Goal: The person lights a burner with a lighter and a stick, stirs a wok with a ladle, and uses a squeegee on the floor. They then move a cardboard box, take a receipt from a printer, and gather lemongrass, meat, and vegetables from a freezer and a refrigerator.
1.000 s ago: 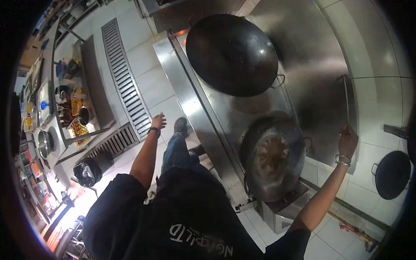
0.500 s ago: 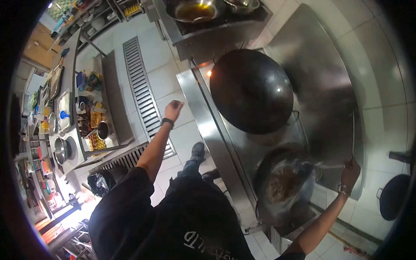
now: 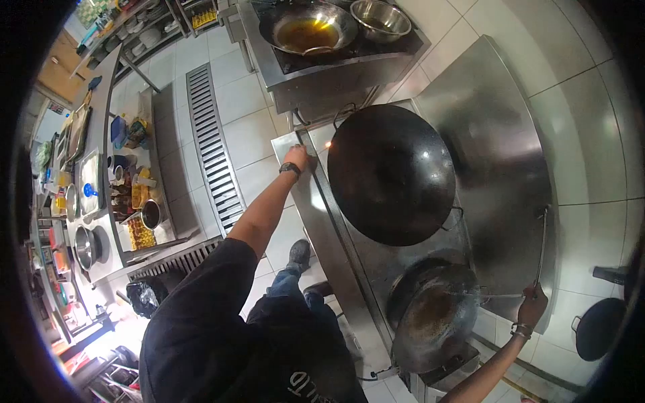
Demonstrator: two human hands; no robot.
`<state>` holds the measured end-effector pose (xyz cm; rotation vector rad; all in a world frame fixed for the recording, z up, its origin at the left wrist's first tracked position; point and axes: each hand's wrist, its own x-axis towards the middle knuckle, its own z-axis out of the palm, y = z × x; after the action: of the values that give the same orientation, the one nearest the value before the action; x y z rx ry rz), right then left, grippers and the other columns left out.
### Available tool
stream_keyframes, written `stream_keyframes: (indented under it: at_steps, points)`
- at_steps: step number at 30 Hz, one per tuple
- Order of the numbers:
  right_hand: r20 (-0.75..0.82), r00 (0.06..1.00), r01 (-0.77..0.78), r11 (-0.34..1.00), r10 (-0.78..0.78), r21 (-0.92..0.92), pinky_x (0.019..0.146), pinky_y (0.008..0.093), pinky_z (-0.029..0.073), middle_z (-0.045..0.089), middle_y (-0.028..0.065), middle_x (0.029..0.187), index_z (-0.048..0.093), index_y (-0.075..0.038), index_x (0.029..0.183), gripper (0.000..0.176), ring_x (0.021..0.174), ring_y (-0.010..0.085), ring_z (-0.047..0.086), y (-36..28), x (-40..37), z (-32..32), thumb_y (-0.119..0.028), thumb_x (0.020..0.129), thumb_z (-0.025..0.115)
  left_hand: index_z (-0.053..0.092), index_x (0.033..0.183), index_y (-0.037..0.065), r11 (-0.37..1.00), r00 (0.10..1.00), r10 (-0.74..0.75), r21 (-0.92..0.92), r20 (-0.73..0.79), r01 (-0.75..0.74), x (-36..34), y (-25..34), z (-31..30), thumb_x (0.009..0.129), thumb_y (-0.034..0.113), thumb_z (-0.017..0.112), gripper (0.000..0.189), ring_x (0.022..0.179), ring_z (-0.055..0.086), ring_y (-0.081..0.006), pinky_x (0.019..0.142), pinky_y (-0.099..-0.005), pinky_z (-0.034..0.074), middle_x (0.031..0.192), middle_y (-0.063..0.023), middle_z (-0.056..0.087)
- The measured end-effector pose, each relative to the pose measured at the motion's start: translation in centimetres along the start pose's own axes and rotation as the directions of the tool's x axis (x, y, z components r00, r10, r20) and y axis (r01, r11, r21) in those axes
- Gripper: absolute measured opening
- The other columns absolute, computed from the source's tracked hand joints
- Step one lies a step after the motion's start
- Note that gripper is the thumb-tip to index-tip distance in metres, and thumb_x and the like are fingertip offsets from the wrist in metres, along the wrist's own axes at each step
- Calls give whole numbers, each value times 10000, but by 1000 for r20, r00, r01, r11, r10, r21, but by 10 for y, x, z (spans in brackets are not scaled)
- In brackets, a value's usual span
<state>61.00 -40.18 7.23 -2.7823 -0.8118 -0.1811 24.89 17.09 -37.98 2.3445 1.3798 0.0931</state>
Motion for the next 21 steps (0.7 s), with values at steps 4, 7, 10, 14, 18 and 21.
stream_keyframes:
  at_steps: [4, 7, 10, 14, 18, 21]
  points:
    - [16, 1000, -23, 999, 23, -28, 590, 310, 432, 598, 105, 653, 630, 32, 877, 140, 619, 170, 559, -12, 1, -3, -95, 858, 573, 589, 1021, 29, 999, 999, 32, 6, -15, -32, -21, -16, -4, 787, 204, 579, 292, 929, 578, -339, 834, -412, 488, 999, -185, 597]
    - [-15, 1000, 1, 1000, 0, 23, 586, 313, 432, 594, 99, 636, 614, 24, 823, 124, 612, 171, 561, -9, 0, -1, -86, 858, 568, 586, 988, 13, 994, 995, 2, -105, -97, -12, -50, -35, -12, 780, 161, 593, 255, 863, 590, -344, 791, -435, 487, 940, -203, 602]
    - [-52, 996, 68, 997, -70, -39, 573, 313, 424, 579, 88, 610, 581, 19, 755, 145, 588, 170, 550, -13, 0, 2, -91, 848, 575, 592, 927, 5, 914, 963, -105, -407, -247, -4, -92, -40, -43, 780, 104, 600, 177, 805, 592, -338, 739, -448, 478, 867, -205, 602]
    - [-15, 999, 29, 1000, -29, -3, 576, 314, 425, 582, 86, 608, 570, 26, 730, 141, 589, 170, 554, -8, 4, 0, -67, 836, 560, 591, 812, -8, 780, 824, -61, -542, -564, -313, -176, 8, -140, 809, 9, 590, 18, 687, 565, -320, 622, -369, 457, 768, -166, 578]
    - [-75, 997, 18, 999, -14, 51, 575, 320, 427, 589, 94, 592, 581, 39, 727, 185, 590, 177, 564, 0, 6, 6, -90, 853, 540, 594, 804, -2, 648, 762, 122, -531, -636, -547, -288, 59, -255, 774, -74, 554, 88, 684, 569, -270, 624, -335, 463, 755, -129, 568]
    - [-17, 999, 44, 999, -44, 31, 583, 321, 430, 607, 124, 622, 597, 52, 750, 216, 599, 201, 576, -4, 7, 1, -124, 862, 545, 614, 825, -3, 479, 711, 221, -560, -668, -676, -332, 73, -287, 711, -150, 531, 204, 701, 566, -246, 634, -312, 468, 776, -119, 560]
